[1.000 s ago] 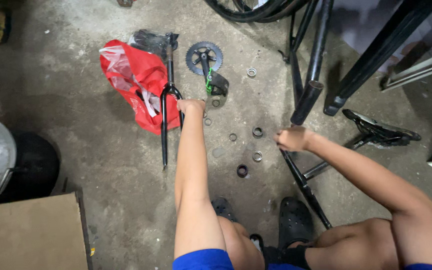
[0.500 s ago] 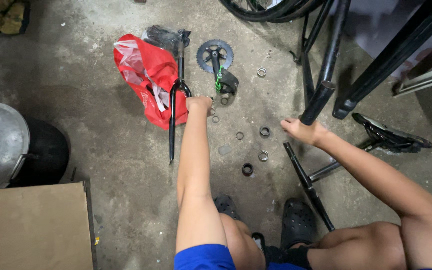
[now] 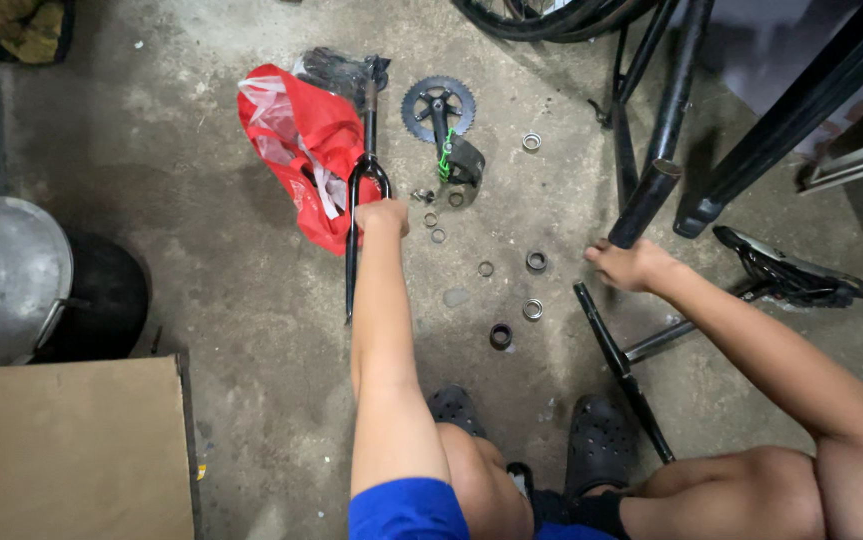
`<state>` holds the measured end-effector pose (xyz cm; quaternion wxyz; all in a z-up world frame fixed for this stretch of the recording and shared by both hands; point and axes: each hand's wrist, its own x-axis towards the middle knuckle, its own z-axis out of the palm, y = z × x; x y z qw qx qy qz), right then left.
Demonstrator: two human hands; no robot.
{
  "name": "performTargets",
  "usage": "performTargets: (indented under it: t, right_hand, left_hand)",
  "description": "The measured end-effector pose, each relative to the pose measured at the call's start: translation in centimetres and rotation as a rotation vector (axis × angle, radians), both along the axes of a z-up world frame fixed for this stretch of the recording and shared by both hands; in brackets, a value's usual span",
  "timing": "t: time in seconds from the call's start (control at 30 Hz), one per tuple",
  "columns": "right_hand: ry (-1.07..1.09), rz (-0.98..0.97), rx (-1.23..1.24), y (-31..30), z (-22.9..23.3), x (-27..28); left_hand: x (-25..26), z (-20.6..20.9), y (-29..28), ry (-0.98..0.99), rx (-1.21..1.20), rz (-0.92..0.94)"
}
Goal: The person disassembles and handles various bicycle components including a fork, headset bearings, and a stem. They hold a headset bearing and clean or apply substance to the stem using a screwdriver.
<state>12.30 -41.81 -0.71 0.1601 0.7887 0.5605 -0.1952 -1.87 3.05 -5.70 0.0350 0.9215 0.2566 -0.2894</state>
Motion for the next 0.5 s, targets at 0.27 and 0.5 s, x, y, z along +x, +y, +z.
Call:
performTargets:
  t: [0.27,0.5]
  right_hand:
    - [-0.023,-0.068,-0.058,-1.5,1.1,-1.1]
    - [0.055,-0.243,-0.001,-2.5,1.0,-0.2]
  left_hand:
    - [-5.3,-3.3,-2.5,0.1,-0.123,0.123]
    - [-7.4,-2.2,-5.5,0.267,-0.164,-0.361]
